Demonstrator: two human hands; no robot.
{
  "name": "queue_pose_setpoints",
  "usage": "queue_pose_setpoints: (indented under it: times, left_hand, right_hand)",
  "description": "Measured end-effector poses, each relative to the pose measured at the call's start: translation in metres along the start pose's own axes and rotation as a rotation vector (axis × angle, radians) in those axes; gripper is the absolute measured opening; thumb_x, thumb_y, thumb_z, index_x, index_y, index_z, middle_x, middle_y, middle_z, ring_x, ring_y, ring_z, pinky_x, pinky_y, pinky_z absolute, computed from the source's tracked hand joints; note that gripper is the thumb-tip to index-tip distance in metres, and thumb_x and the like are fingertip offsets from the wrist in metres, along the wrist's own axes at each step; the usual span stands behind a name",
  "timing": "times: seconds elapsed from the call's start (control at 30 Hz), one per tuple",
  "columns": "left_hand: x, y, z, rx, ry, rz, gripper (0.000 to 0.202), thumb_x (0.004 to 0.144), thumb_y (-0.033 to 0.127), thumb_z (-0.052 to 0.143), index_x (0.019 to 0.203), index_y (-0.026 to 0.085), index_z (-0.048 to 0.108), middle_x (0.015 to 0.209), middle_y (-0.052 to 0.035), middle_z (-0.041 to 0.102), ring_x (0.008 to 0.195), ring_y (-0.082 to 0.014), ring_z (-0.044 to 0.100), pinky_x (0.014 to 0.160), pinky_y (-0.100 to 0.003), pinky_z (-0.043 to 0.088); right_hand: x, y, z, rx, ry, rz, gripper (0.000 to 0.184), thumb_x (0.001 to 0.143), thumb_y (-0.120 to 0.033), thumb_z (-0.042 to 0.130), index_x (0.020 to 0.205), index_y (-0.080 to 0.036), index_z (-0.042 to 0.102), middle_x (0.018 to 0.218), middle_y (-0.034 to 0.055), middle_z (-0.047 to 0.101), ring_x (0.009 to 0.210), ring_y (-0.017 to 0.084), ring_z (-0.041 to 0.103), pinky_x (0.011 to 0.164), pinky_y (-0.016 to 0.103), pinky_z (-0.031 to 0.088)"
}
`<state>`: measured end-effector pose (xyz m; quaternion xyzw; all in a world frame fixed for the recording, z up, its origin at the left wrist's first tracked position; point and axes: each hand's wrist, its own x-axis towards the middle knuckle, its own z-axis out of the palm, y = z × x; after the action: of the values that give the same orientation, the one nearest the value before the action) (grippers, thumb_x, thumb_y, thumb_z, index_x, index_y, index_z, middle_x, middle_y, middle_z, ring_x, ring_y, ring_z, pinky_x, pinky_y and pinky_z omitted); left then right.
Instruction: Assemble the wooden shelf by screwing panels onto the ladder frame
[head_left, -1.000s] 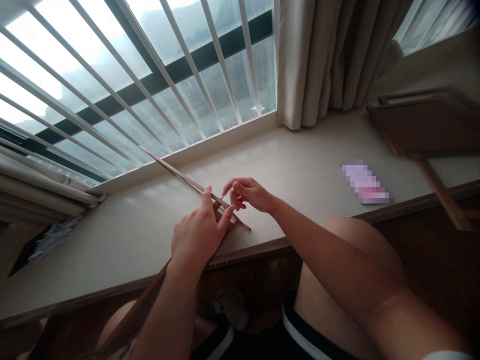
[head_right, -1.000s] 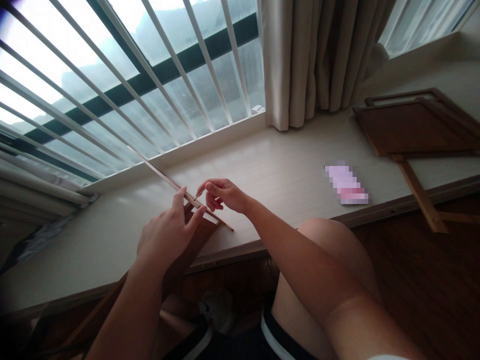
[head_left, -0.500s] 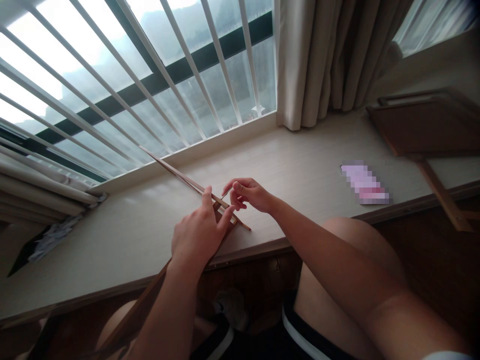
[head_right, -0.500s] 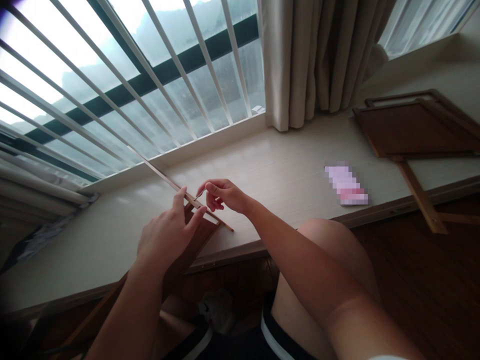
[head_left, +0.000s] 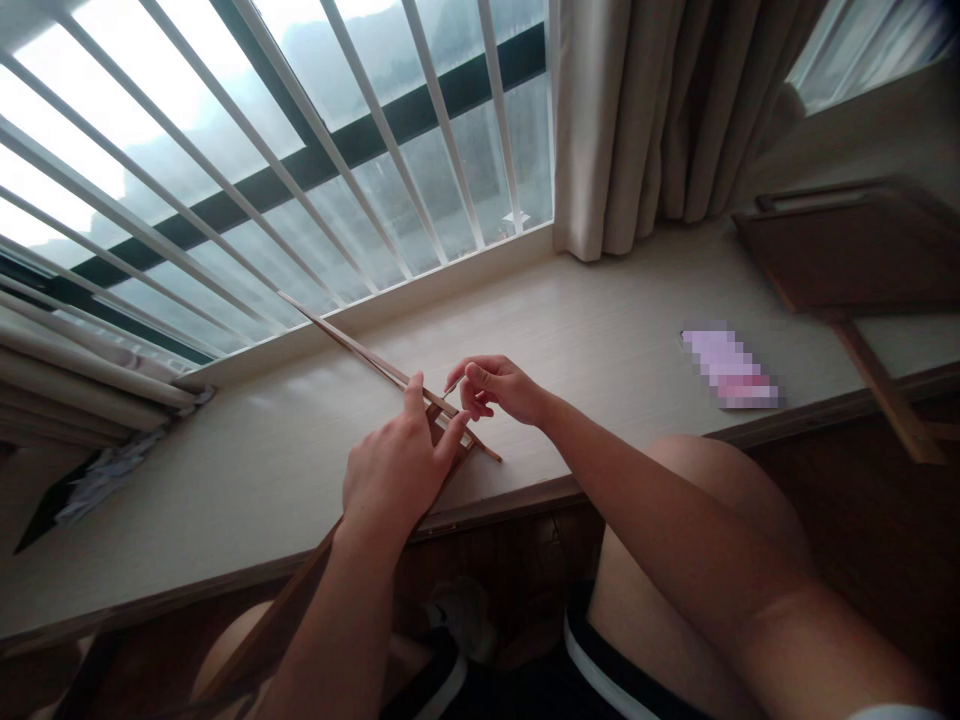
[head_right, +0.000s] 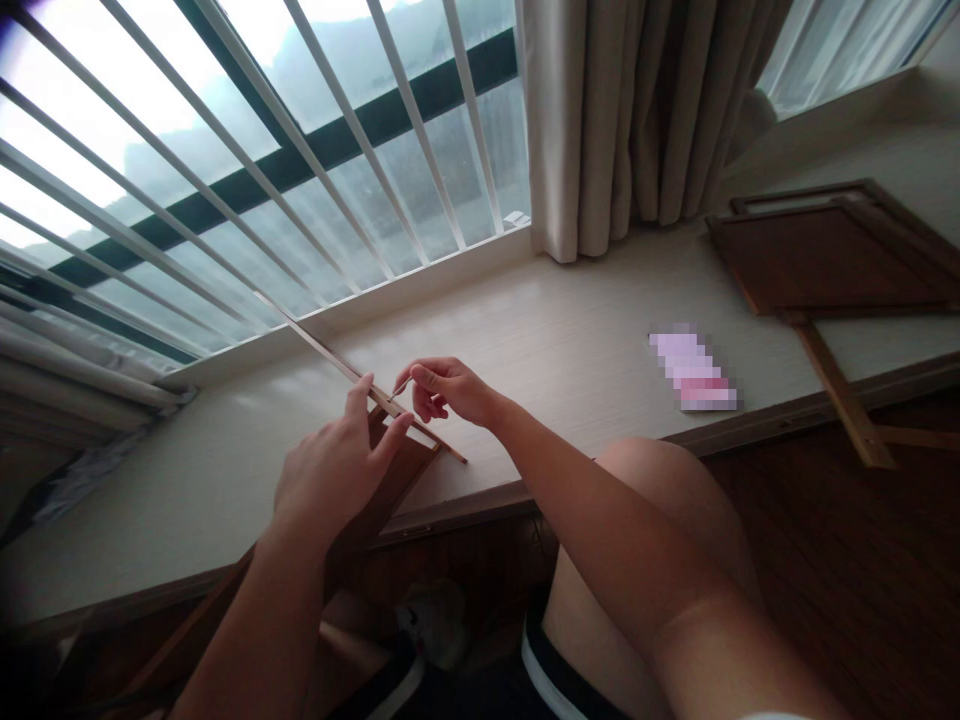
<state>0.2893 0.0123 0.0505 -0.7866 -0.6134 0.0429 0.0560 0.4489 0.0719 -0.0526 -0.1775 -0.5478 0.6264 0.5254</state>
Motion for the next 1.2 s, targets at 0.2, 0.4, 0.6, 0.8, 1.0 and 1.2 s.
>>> queue_pose_setpoints:
  times: [0.2, 0.4, 0.6, 0.8, 1.0, 1.2]
  left_hand:
    - [0.0006, -0.0021, 0.0020, 0.006, 0.014, 0.010, 0.074, 0.087, 0.068, 0.017, 0.147, 0.025, 0.021, 0.097, -0.0126, 0.071, 0.086, -0.0328, 0.066, 0.071, -0.039, 0.045]
    - [0.0003, -0.0012, 0.0017, 0.002, 0.006, -0.001, 0.075, 0.088, 0.067, 0.019, 0.148, 0.023, 0.021, 0.098, -0.0132, 0.070, 0.088, -0.0321, 0.066, 0.074, -0.038, 0.045]
    - [0.0001, 0.0005, -0.0002, 0.004, -0.004, -0.007, 0.075, 0.088, 0.067, 0.020, 0.148, 0.023, 0.021, 0.099, -0.0136, 0.070, 0.088, -0.0319, 0.066, 0.075, -0.039, 0.045]
    - [0.0008, -0.0010, 0.0012, 0.009, 0.001, -0.003, 0.075, 0.088, 0.066, 0.020, 0.148, 0.023, 0.020, 0.099, -0.0139, 0.070, 0.088, -0.0321, 0.066, 0.073, -0.038, 0.045]
    - [0.0007, -0.0023, 0.0021, 0.004, 0.015, 0.010, 0.075, 0.087, 0.067, 0.019, 0.148, 0.023, 0.020, 0.096, -0.0137, 0.071, 0.086, -0.0333, 0.066, 0.071, -0.039, 0.045]
    - [0.0006, -0.0018, 0.0015, 0.002, 0.011, 0.009, 0.074, 0.087, 0.067, 0.018, 0.147, 0.024, 0.021, 0.095, -0.0132, 0.071, 0.085, -0.0336, 0.066, 0.070, -0.039, 0.045]
  right_hand:
    - [-0.0005, 0.0000, -0.0001, -0.001, -0.001, -0.005, 0.041, 0.092, -0.051, 0.047, 0.097, -0.013, 0.061, 0.058, -0.0010, 0.057, 0.049, 0.009, 0.050, 0.045, 0.019, 0.034]
    - [0.0000, -0.0004, -0.0001, -0.004, 0.008, -0.003, 0.040, 0.091, -0.051, 0.048, 0.094, -0.013, 0.060, 0.057, -0.0012, 0.057, 0.049, 0.010, 0.050, 0.044, 0.020, 0.034]
    - [0.0005, -0.0006, 0.0004, -0.007, 0.009, -0.010, 0.040, 0.092, -0.051, 0.047, 0.092, -0.013, 0.060, 0.056, -0.0012, 0.057, 0.048, 0.009, 0.050, 0.044, 0.020, 0.034]
    - [0.0007, 0.0001, -0.0004, -0.012, 0.005, -0.007, 0.041, 0.091, -0.052, 0.047, 0.092, -0.013, 0.060, 0.057, -0.0012, 0.057, 0.048, 0.009, 0.051, 0.044, 0.019, 0.035]
    - [0.0007, 0.0007, -0.0001, 0.002, 0.011, -0.008, 0.040, 0.092, -0.050, 0.047, 0.093, -0.012, 0.060, 0.057, -0.0009, 0.057, 0.047, 0.009, 0.051, 0.043, 0.020, 0.034]
    - [0.0008, 0.0004, 0.0003, 0.003, 0.018, -0.009, 0.040, 0.092, -0.050, 0.047, 0.093, -0.012, 0.061, 0.056, -0.0009, 0.057, 0.047, 0.009, 0.051, 0.043, 0.020, 0.034]
